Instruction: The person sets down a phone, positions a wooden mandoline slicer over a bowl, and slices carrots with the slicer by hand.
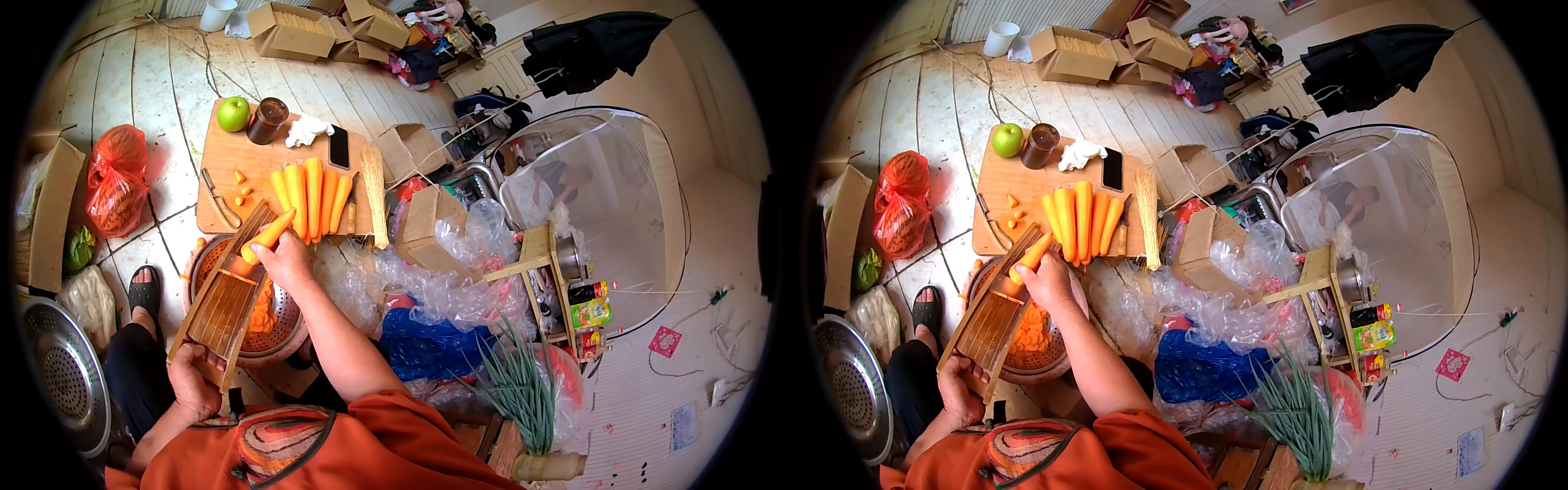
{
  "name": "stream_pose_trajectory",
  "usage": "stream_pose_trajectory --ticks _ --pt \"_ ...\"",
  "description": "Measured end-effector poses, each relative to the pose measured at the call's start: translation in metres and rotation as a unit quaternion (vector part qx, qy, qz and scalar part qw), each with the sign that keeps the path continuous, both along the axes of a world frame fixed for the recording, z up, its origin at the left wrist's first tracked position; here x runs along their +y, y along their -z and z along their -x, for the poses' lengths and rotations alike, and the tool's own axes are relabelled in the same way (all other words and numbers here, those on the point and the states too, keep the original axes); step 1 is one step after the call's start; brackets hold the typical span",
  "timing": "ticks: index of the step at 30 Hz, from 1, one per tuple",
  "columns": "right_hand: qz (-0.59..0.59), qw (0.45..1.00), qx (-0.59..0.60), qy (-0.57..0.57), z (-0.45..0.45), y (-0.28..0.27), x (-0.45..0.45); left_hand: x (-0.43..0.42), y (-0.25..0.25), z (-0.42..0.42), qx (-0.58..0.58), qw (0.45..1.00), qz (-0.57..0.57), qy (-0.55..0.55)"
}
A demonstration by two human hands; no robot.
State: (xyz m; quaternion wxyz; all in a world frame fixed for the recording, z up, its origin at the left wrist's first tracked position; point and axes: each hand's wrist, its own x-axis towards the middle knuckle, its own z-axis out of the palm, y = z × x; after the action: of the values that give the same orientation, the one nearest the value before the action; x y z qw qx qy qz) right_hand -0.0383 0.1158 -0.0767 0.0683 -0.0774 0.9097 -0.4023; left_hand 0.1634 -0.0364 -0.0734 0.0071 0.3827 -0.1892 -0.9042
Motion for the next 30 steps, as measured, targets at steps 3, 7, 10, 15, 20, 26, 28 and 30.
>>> stream_pose_trajectory --ticks 3,7,10,15,20,26,28,30 --pt "-0.001 1.0 -0.001 0.0 -0.003 -0.006 -0.001 0.001 -0.003 0.001 -0.002 1.0 0.003 0.002" --pt "-0.013 0.999 -0.012 -0.031 -0.021 -0.022 -0.004 0.0 -0.008 0.002 -0.009 1.0 0.002 -0.007" --pt "0.021 0.992 0.021 -0.121 -0.048 -0.03 -0.007 0.0 -0.004 0.001 -0.011 1.0 0.013 -0.003" --pt "0.036 0.988 0.055 -0.139 -0.067 -0.035 -0.011 -0.001 -0.011 0.003 -0.037 0.999 0.015 -0.01" --pt "0.043 0.994 0.036 -0.096 -0.048 -0.026 -0.015 -0.002 -0.006 0.004 -0.028 0.999 0.034 -0.016" --pt "0.049 0.995 0.017 -0.09 -0.05 -0.023 -0.013 -0.001 0.0 0.005 -0.009 0.999 0.036 -0.008" --pt "0.035 0.995 0.023 -0.095 -0.053 -0.029 -0.015 0.0 0.006 0.003 -0.007 0.999 0.04 -0.011" --pt "0.019 0.995 0.028 -0.099 -0.055 -0.028 -0.014 0.0 0.003 0.002 -0.013 0.999 0.037 -0.011"
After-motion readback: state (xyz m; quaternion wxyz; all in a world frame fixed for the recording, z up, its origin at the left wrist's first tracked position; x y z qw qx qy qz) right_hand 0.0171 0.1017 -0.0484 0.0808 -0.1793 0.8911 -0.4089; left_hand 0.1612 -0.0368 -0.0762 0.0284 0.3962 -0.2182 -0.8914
